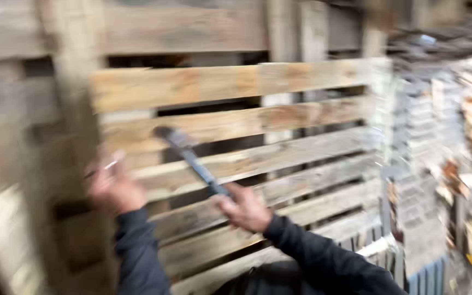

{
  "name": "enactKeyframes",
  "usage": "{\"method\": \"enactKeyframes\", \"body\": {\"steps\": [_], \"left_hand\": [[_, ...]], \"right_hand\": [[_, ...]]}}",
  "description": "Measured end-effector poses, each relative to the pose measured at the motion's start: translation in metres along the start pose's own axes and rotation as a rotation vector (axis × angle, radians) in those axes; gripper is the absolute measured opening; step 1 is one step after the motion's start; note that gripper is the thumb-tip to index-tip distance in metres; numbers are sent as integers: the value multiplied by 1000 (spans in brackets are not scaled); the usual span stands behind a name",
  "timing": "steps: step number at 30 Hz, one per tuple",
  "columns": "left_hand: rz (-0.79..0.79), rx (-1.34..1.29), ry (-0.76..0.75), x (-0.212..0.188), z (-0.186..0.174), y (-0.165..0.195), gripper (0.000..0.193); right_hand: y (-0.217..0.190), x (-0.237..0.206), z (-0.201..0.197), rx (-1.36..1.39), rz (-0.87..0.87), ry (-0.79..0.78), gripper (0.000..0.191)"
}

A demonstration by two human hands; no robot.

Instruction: The person takes nails from a wooden box and hammers them into the boards of a wooden pallet, driving one nail at a time across different boards. At the end the person repositions and turns the pallet to work on another side.

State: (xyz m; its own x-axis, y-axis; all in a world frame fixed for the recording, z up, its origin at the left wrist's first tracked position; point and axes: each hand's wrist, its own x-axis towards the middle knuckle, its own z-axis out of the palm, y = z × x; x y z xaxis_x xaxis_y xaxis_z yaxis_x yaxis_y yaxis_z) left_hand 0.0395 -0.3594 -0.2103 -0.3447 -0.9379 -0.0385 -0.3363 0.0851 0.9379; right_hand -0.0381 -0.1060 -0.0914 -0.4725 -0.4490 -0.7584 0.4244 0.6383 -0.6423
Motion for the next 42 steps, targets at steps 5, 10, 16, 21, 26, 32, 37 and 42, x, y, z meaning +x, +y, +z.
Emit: {"method": "enactKeyframes", "body": {"steps": [5,10,16,21,26,32,37,42], "left_hand": [[43,-74,-77,-3,-3,1,24],[-1,-254,-80,6,5,-19,16],[64,123,11,30,5,-28,26],[62,14,42,39,-4,-12,26],[170,35,92,41,-4,-9,23],[54,-56,54,49,-8,-13,27],[95,-116,35,55,-6,-18,29],[75,219,4,57,-12,-9,23]], "right_hand": [[1,0,-16,-25,5,-89,41],[13,12,-31,-313,-96,14,42],[9,45,-12,-114,-114,-5,33],[2,46,-7,-231,-11,50,37],[-8,40,4,-167,-136,-10,41],[-92,18,-10,-62,-788,-125,45],[-140,43,13,118,-1473,-258,56],[-146,28,39,-539,-398,-25,46]]}}
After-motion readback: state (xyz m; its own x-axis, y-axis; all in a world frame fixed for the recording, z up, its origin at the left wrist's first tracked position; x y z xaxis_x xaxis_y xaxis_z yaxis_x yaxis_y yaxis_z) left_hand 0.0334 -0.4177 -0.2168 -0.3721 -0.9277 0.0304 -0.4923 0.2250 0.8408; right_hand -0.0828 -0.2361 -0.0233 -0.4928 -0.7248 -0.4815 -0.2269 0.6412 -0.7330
